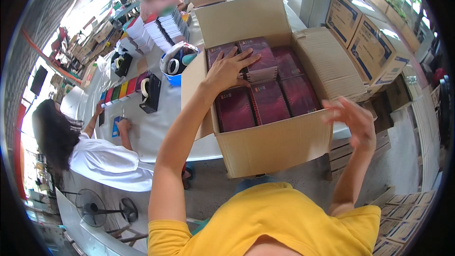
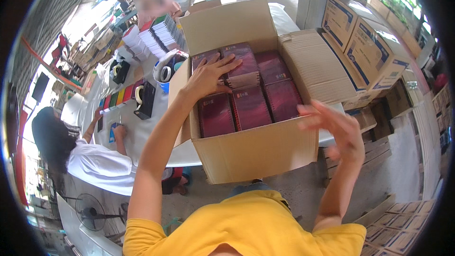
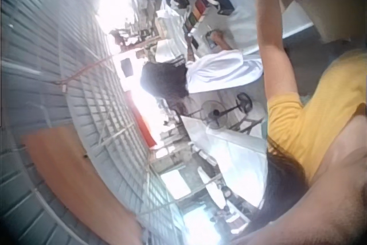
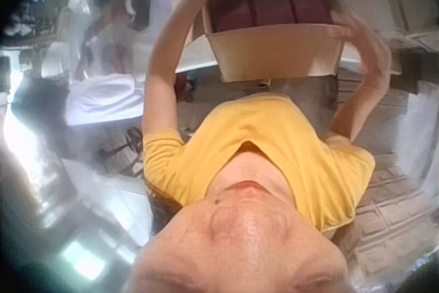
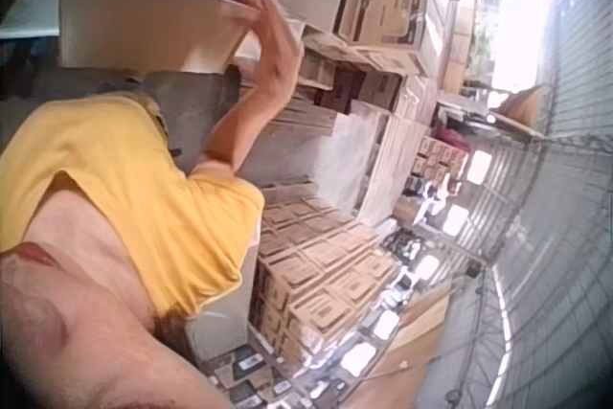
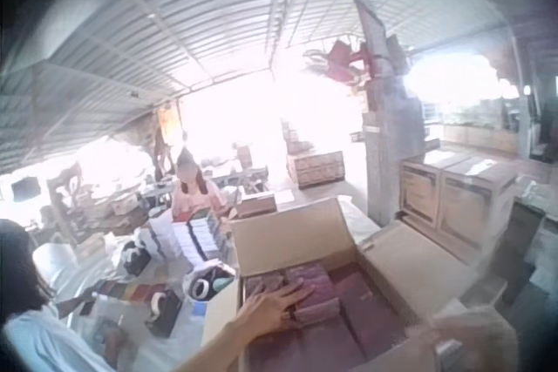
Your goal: The person places stacks of notebooks into a cardboard box, writes on the box with a pen, and records the activity in a notebook by hand.
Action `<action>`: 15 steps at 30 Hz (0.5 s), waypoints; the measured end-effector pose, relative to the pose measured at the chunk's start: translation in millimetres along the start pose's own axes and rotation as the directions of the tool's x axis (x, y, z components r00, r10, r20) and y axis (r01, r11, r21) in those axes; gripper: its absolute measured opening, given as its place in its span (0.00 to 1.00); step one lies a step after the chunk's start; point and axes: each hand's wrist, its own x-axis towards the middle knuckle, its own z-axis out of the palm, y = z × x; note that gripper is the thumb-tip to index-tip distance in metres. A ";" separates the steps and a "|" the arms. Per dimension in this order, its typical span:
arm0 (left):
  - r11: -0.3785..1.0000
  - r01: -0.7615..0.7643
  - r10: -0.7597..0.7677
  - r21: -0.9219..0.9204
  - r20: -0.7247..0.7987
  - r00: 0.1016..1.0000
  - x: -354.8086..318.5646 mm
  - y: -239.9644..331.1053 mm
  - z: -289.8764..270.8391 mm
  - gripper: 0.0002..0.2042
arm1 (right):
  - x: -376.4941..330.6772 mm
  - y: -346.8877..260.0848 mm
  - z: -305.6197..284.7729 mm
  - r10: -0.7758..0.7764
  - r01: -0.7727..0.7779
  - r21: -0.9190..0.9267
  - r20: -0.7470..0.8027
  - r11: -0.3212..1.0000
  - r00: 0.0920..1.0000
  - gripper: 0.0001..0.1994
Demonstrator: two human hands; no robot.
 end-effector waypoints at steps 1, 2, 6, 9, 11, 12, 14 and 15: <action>1.000 -0.005 0.004 -0.020 -0.027 1.000 -0.7 2.2 -1.7 0.47 | -41.2 8.2 -3.9 -0.029 0.040 0.155 -0.074 0.987 0.997 0.43; 0.999 -0.005 0.003 -0.032 -0.053 0.999 -2.7 4.2 -3.7 0.47 | -78.1 20.0 -1.1 -0.055 0.099 0.310 -0.148 0.946 0.988 0.44; 0.906 -0.134 -0.022 -0.402 -0.360 0.933 -17.8 26.1 -33.4 0.43 | -149.0 35.9 32.9 0.263 0.072 0.458 -0.626 0.886 0.734 0.35; 0.760 -0.312 0.235 -0.570 -0.206 0.950 -54.8 76.3 -102.3 0.33 | -164.8 35.7 23.4 0.495 -0.034 0.531 -0.761 0.846 0.419 0.21; 0.728 -0.391 0.417 -0.563 -0.088 0.904 -92.5 123.6 -152.9 0.26 | -184.7 51.8 -9.0 0.552 0.063 0.587 -0.788 0.807 0.273 0.16; 0.841 -0.457 0.468 -0.291 -0.035 0.883 -115.4 153.5 -182.8 0.24 | -174.7 47.9 -18.1 0.573 0.124 0.608 -0.787 0.784 0.230 0.12; 0.863 -0.479 0.495 -0.162 0.080 0.865 -154.7 197.3 -231.0 0.22 | -162.4 50.5 -36.8 0.533 0.163 0.589 -0.795 0.791 0.287 0.11; 0.894 -0.448 0.448 -0.015 0.001 0.894 -196.7 218.9 -243.5 0.16 | -150.8 58.3 -50.1 0.537 0.153 0.604 -0.778 0.782 0.325 0.11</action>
